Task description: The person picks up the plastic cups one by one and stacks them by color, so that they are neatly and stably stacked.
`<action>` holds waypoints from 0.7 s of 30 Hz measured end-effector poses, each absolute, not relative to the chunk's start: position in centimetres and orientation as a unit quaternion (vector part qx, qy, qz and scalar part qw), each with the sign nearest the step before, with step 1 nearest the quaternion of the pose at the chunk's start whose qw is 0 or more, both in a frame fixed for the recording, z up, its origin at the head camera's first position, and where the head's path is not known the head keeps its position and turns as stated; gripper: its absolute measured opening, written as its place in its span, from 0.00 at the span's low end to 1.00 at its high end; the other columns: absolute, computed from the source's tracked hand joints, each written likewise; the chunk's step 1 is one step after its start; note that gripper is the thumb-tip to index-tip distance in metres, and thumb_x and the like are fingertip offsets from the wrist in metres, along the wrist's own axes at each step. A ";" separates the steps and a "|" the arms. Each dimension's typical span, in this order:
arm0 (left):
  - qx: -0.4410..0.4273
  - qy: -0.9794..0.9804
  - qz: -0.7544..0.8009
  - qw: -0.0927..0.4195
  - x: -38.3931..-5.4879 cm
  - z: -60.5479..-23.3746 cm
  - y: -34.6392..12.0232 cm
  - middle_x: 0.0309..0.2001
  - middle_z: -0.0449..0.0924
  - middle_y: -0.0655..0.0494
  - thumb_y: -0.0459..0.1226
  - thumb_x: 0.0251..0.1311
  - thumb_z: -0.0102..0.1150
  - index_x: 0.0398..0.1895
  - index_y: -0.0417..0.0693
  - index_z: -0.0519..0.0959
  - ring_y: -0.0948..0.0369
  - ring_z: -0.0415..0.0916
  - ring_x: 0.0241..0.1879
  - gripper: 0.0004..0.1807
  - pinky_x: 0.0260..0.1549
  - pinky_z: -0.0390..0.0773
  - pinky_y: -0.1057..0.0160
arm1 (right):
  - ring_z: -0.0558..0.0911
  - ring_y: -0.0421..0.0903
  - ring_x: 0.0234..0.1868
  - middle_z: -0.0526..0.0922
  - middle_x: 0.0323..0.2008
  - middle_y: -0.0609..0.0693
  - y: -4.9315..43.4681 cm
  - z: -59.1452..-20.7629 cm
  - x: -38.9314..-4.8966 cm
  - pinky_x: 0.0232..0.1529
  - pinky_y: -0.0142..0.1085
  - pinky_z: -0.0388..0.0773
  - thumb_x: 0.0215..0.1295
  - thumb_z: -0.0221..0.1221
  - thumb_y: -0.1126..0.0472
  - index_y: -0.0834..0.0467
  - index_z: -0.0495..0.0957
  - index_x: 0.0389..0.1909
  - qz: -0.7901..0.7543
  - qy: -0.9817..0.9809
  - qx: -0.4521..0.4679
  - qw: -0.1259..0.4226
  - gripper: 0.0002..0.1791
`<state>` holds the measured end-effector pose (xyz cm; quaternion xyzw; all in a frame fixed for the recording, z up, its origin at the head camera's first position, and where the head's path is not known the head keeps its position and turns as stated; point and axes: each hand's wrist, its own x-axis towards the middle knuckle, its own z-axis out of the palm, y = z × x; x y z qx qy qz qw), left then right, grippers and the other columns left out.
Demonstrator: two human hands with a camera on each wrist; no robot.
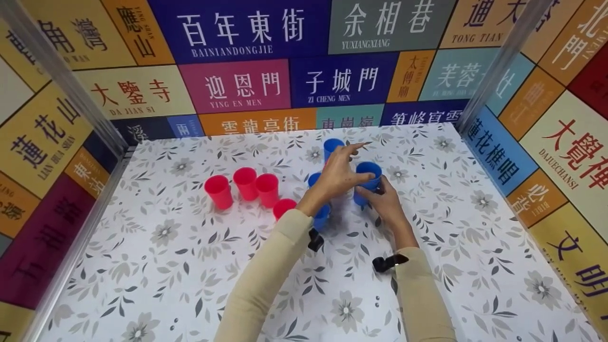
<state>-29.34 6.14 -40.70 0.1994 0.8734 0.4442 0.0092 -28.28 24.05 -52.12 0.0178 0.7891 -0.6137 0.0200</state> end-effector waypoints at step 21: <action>0.182 0.812 0.552 -0.052 -25.1 -40.8 1.5 0.62 0.73 0.49 0.45 0.55 0.73 0.70 0.52 0.69 0.56 0.71 0.62 0.39 0.60 0.77 0.60 | 0.67 0.59 0.74 0.67 0.72 0.62 23.9 -52.1 -28.4 0.74 0.54 0.63 0.59 0.68 0.39 0.53 0.58 0.75 -0.592 0.805 0.027 0.017 0.49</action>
